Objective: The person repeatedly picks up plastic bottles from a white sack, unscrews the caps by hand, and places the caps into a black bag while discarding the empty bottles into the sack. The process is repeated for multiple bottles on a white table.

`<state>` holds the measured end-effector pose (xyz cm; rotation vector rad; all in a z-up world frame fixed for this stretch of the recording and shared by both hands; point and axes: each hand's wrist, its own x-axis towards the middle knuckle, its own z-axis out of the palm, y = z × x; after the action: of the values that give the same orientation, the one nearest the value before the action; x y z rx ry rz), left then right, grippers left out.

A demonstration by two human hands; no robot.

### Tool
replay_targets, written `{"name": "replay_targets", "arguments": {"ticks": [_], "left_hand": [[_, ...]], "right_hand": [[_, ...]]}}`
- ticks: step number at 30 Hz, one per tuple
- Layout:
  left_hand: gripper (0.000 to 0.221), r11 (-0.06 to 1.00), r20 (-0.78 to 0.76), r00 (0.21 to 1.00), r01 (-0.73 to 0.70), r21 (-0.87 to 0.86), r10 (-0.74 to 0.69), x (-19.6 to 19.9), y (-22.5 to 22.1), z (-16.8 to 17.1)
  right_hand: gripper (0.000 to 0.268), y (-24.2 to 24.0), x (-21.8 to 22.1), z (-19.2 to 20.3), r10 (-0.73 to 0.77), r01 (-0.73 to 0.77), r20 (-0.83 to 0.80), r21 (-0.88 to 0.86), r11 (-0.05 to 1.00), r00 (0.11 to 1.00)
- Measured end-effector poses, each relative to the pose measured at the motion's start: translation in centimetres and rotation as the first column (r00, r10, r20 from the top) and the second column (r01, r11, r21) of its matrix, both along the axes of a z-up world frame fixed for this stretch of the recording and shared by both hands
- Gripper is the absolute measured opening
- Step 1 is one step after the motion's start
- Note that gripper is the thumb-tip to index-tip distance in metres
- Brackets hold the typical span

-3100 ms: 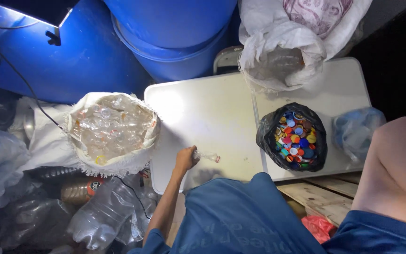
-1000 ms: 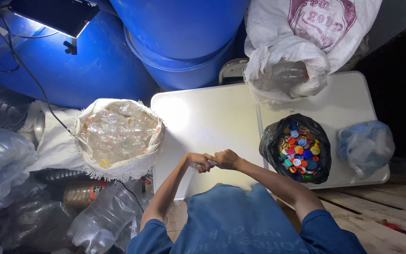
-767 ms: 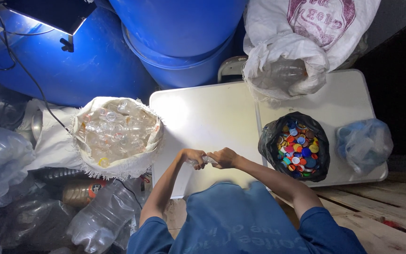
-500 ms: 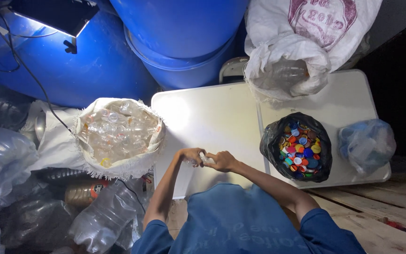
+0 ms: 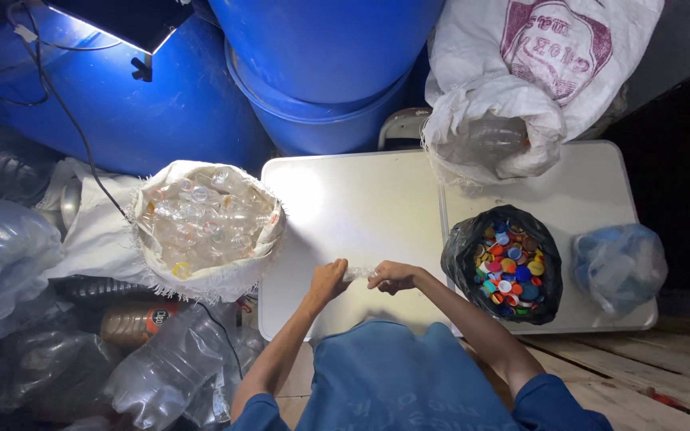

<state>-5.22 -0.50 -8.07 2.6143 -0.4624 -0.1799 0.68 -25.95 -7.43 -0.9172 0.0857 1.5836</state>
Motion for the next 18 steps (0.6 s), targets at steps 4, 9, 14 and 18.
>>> {"name": "replay_targets", "arguments": {"ticks": [4,9,14,18], "left_hand": [[0.022,0.988,-0.219,0.967,0.108,-0.112,-0.13,-0.3,0.4,-1.7],[0.019,0.967,-0.627,0.756,0.032,-0.254,-0.189,1.7,0.5,1.9],[0.027,0.79,-0.842,0.34,-0.322,-0.522,-0.419,0.8,-0.1,-0.4],[0.024,0.091,-0.277,0.003,-0.94,-0.327,-0.961,-3.2,-2.5,-4.7]], "right_hand": [[0.037,0.3,-1.8,-2.6,0.324,-0.137,0.605,-0.335,0.932,0.727],[0.064,1.8,-3.4,5.1,0.453,0.039,0.88,-0.463,0.886,0.142],[0.06,1.1,-3.0,5.9,0.485,0.128,0.847,-0.468,0.875,-0.216],[0.041,1.1,-1.6,5.9,0.22,0.138,0.724,-0.172,0.975,-0.654]]}}
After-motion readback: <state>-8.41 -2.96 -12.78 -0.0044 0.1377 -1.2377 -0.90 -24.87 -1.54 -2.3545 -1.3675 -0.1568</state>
